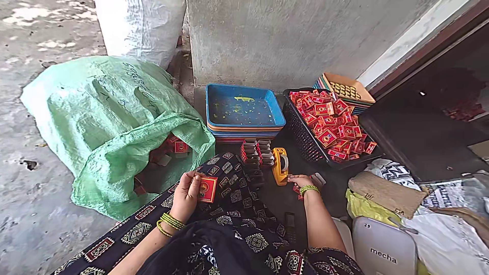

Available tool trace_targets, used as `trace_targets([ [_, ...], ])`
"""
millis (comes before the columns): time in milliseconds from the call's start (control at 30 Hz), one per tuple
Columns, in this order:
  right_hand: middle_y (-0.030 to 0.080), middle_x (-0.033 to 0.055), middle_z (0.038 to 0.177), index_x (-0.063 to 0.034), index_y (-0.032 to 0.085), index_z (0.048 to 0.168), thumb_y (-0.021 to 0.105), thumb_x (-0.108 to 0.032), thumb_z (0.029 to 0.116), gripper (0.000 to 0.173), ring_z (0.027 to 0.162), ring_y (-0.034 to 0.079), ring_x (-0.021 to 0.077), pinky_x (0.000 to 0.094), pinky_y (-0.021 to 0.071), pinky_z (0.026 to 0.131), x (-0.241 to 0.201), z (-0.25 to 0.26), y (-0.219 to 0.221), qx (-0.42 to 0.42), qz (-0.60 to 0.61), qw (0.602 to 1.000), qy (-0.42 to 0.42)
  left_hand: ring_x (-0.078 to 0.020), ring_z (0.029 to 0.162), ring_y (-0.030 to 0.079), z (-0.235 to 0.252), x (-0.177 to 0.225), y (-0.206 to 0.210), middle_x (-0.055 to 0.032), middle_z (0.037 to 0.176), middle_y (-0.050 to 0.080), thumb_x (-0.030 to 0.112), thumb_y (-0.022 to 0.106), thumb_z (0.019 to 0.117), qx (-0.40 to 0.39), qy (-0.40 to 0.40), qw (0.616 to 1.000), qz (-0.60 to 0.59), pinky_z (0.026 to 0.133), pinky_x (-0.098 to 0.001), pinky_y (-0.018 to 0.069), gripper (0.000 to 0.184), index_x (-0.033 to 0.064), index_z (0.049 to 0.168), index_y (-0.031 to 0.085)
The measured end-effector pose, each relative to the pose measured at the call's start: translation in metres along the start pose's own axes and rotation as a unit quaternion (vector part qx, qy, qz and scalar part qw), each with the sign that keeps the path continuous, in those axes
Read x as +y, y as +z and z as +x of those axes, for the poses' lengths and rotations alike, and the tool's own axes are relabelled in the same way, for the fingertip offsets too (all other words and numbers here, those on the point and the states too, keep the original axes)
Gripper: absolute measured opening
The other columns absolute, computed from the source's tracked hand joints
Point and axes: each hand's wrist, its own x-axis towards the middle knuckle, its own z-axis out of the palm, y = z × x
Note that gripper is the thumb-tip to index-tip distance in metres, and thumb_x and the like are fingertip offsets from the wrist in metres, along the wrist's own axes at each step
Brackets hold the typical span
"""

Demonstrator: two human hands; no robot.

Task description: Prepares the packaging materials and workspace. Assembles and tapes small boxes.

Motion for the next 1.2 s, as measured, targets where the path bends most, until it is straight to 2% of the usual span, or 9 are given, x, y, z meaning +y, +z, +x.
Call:
trace_targets([
  [200,0.075,0.0022,0.091,-0.0071,0.071,0.117,0.073,-0.024,0.0973,0.026,0.060,0.056,0.0062,0.0258,0.0449,0.055,0.019,0.004,0.018,0.017,0.035,0.999,-0.017,-0.0039,0.081,0.067,0.000,0.001,0.001,-0.0005,0.099,0.069,0.020,0.041,0.1087,-0.003,-0.009,1.000,0.006,0.071,-0.0219,0.0581,0.024,0.0049,0.116,0.058],
  [300,0.076,0.0080,0.098,-0.0073,0.076,0.109,0.076,-0.026,0.0929,0.025,0.083,0.069,0.0192,0.0422,0.0549,0.080,0.020,0.012,0.022,0.080,-0.080,0.992,-0.055,-0.0047,0.081,0.067,0.001,-0.001,0.001,-0.0008,0.099,0.069,0.020,0.041,0.1089,-0.002,-0.008,1.000,0.006,0.072,-0.0226,0.0583,0.024,0.0049,0.116,0.059],
  [400,0.073,0.0162,0.115,-0.0071,0.076,0.109,0.072,-0.029,0.0922,0.028,0.114,0.067,0.0330,0.0570,0.0495,0.099,-0.006,-0.001,0.022,0.102,-0.256,0.961,-0.033,-0.0070,0.085,0.069,0.000,-0.004,0.000,-0.0022,0.101,0.069,0.022,0.042,0.1088,-0.008,-0.001,1.000,0.007,0.075,-0.0248,0.0595,0.026,0.0045,0.117,0.059],
  [633,0.070,0.0179,0.123,-0.0019,0.073,0.111,0.072,-0.026,0.0873,0.033,0.118,0.066,0.0329,0.0550,0.0522,0.099,-0.024,-0.017,0.032,0.079,-0.383,0.920,0.028,-0.0086,0.084,0.069,-0.001,-0.004,0.000,-0.0045,0.102,0.070,0.020,0.045,0.1084,-0.028,0.036,0.999,0.012,0.075,-0.0280,0.0606,0.025,0.0026,0.117,0.059],
  [700,0.072,0.0196,0.113,-0.0036,0.073,0.111,0.072,-0.023,0.0909,0.028,0.101,0.070,0.0340,0.0549,0.0554,0.089,-0.026,-0.011,0.037,0.010,-0.311,0.949,-0.060,-0.0095,0.080,0.070,0.000,-0.002,0.000,-0.0050,0.101,0.070,0.020,0.047,0.1080,-0.033,0.023,0.999,0.012,0.071,-0.0291,0.0618,0.024,0.0021,0.119,0.058],
  [800,0.068,0.0161,0.119,-0.0050,0.071,0.112,0.073,-0.022,0.0966,0.023,0.096,0.072,0.0266,0.0465,0.0638,0.079,-0.061,-0.059,0.065,-0.085,-0.076,0.973,-0.200,-0.0128,0.077,0.070,0.000,-0.001,-0.001,-0.0070,0.101,0.070,0.021,0.049,0.1075,-0.047,-0.006,0.999,0.011,0.070,-0.0326,0.0626,0.025,0.0023,0.121,0.057],
  [933,0.064,0.0155,0.134,-0.0003,0.074,0.100,0.073,-0.014,0.0934,0.016,0.110,0.070,0.0249,0.0405,0.0638,0.088,-0.115,-0.163,0.113,-0.226,0.179,0.889,-0.356,-0.0124,0.081,0.070,0.000,-0.003,0.001,-0.0082,0.103,0.068,0.025,0.048,0.1079,-0.055,0.002,0.998,0.038,0.075,-0.0329,0.0623,0.027,0.0025,0.119,0.059],
  [1033,0.065,0.0158,0.134,0.0024,0.074,0.102,0.066,-0.012,0.0974,0.017,0.121,0.064,0.0257,0.0425,0.0556,0.102,-0.135,-0.221,0.140,-0.348,0.266,0.825,-0.356,-0.0122,0.084,0.069,-0.001,-0.001,-0.001,-0.0086,0.104,0.068,0.026,0.047,0.1085,-0.053,0.004,0.998,0.044,0.077,-0.0327,0.0617,0.028,0.0026,0.118,0.060],
  [1200,0.067,0.0144,0.131,0.0022,0.075,0.102,0.068,-0.011,0.0978,0.016,0.122,0.063,0.0211,0.0369,0.0553,0.099,-0.133,-0.237,0.176,-0.362,0.294,0.832,-0.302,-0.0133,0.084,0.069,0.001,-0.003,-0.006,-0.0085,0.104,0.067,0.035,0.054,0.1061,-0.058,0.008,0.998,0.012,0.077,-0.0336,0.0623,0.034,0.0034,0.119,0.059],
])
